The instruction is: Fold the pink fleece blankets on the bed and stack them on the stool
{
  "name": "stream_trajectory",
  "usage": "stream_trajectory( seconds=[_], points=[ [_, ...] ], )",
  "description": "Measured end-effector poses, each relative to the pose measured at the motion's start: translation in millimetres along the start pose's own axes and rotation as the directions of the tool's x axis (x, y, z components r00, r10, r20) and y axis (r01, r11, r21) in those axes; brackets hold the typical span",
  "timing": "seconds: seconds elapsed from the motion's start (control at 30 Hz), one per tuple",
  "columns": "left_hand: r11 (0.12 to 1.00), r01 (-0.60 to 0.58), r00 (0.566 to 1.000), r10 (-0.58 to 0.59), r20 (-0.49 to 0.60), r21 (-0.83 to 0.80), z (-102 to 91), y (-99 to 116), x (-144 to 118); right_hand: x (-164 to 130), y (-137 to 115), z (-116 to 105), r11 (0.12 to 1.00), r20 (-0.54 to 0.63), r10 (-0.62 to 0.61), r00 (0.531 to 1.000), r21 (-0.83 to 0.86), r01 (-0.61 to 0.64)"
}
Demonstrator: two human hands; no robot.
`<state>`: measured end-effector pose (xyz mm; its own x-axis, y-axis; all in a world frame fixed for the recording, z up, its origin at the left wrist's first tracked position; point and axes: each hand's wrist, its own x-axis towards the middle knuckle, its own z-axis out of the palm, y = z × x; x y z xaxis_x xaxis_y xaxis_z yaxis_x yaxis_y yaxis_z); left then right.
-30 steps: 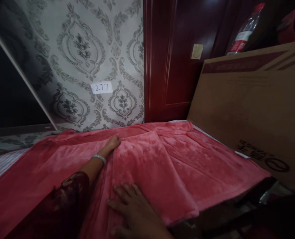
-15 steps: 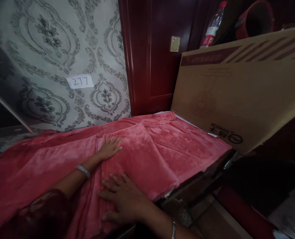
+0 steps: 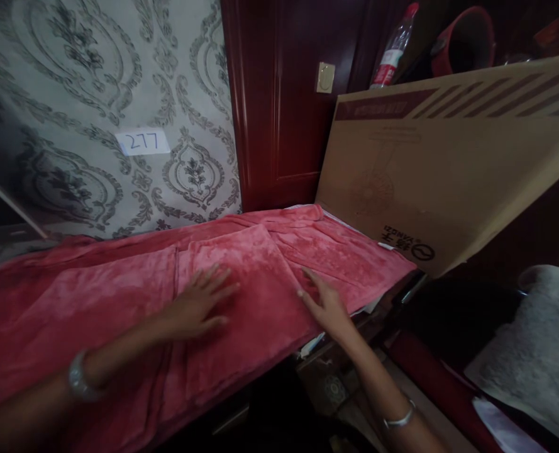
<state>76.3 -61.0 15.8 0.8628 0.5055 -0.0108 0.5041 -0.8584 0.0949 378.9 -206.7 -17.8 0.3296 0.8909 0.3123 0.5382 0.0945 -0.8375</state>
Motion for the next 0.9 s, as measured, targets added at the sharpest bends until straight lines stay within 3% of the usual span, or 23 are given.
stream_trajectory(
  seconds=[0.13, 0.27, 0.43, 0.63, 0.73, 0.83, 0.9],
  points=[
    [0.999, -0.023, 1.0, 0.023, 0.01, -0.023, 31.1, 17.5, -20.3, 0.0, 28.7, 0.2, 0.99, 0.075, 0.14, 0.987, -0.002, -0.14],
    [1.0, -0.029, 0.999, 0.028, -0.022, -0.005, 40.4, 15.4, -20.5, -2.2, 36.2, 8.4, 0.984, 0.084, 0.174, 0.981, -0.05, -0.17],
    [1.0, -0.018, 1.0, 0.018, 0.001, -0.022, 34.3, 16.3, -20.4, -0.9, 27.3, 3.9, 0.963, 0.149, 0.22, 0.964, 0.125, -0.239],
    [0.987, 0.032, 0.995, -0.017, 0.096, -0.159, 10.8, 22.4, -24.3, -4.9, -7.9, -0.2, 0.871, 0.194, 0.245, 0.95, 0.386, -0.303],
    [0.946, 0.032, 0.999, -0.022, 0.034, -0.323, -4.3, 41.1, -21.8, -3.5, -24.9, 2.2, 0.831, 0.234, 0.218, 0.948, 0.465, -0.306],
    [0.883, -0.016, 0.997, -0.022, -0.075, -0.469, -11.3, 74.3, -10.1, 1.4, -38.0, 8.1, 0.804, 0.251, 0.185, 0.95, 0.518, -0.293],
    [0.836, -0.007, 0.994, -0.053, -0.092, -0.549, -10.2, 97.7, 1.8, 4.9, -45.1, 13.9, 0.8, 0.246, 0.162, 0.956, 0.535, -0.273]
  ],
)
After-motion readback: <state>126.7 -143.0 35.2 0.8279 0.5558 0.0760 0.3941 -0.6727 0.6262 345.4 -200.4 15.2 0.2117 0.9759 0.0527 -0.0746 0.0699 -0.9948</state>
